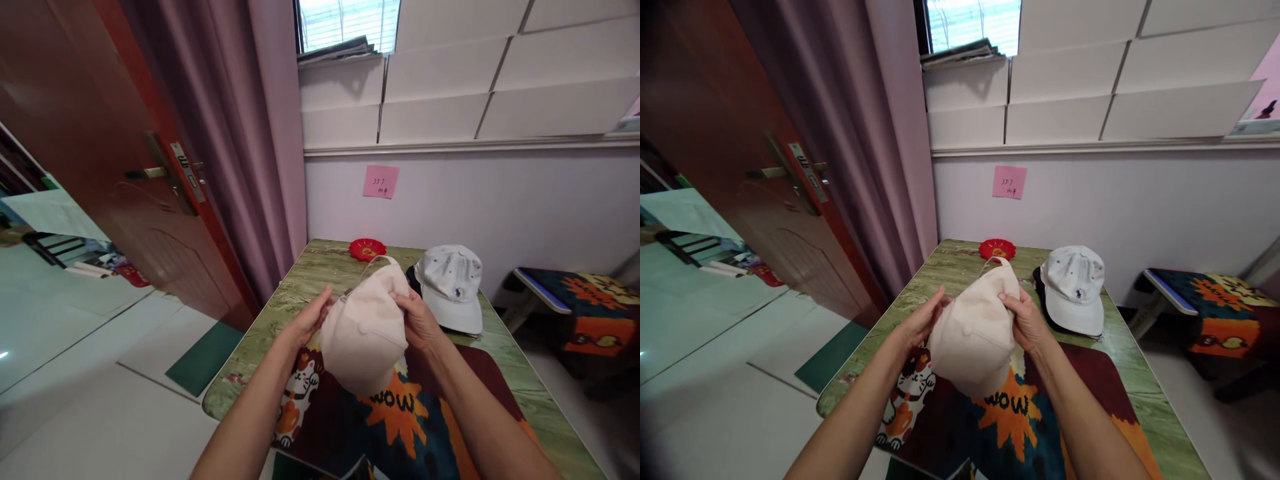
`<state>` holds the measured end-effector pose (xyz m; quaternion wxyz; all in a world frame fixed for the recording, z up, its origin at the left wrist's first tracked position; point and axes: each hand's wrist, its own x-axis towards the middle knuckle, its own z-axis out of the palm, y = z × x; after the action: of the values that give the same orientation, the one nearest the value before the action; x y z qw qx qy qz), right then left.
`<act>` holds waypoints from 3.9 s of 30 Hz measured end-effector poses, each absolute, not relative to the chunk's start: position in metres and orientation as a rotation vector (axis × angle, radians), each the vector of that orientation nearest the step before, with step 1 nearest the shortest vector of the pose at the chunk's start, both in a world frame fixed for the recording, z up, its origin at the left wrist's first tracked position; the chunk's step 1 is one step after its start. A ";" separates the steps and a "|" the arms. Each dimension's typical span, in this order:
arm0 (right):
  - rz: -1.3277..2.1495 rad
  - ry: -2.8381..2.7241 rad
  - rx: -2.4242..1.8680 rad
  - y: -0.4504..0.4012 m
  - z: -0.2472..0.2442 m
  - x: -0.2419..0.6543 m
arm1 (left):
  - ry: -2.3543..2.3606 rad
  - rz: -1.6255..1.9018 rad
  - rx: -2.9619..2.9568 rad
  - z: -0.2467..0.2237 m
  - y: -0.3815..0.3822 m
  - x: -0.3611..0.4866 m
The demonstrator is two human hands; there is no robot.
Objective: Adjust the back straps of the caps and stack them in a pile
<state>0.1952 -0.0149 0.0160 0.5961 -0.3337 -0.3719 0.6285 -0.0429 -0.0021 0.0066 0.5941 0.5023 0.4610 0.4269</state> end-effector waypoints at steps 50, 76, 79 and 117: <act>1.173 -1.060 -1.072 -0.076 -0.037 0.189 | 1.446 1.557 1.996 -0.037 -0.072 0.006; 1.097 -1.259 -1.067 -0.086 -0.029 0.182 | 1.111 1.375 1.040 -0.017 -0.085 0.010; 1.043 -1.344 -1.141 -0.088 -0.028 0.180 | 1.084 1.371 0.976 -0.018 -0.084 0.013; 0.890 -1.512 -1.273 -0.086 -0.031 0.187 | 1.087 1.356 1.193 -0.029 -0.082 0.013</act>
<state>0.1869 -0.0861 -0.0307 0.4682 -0.5189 -0.6164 0.3627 0.0134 -0.0823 -0.0292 0.4939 0.4922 0.4483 0.5593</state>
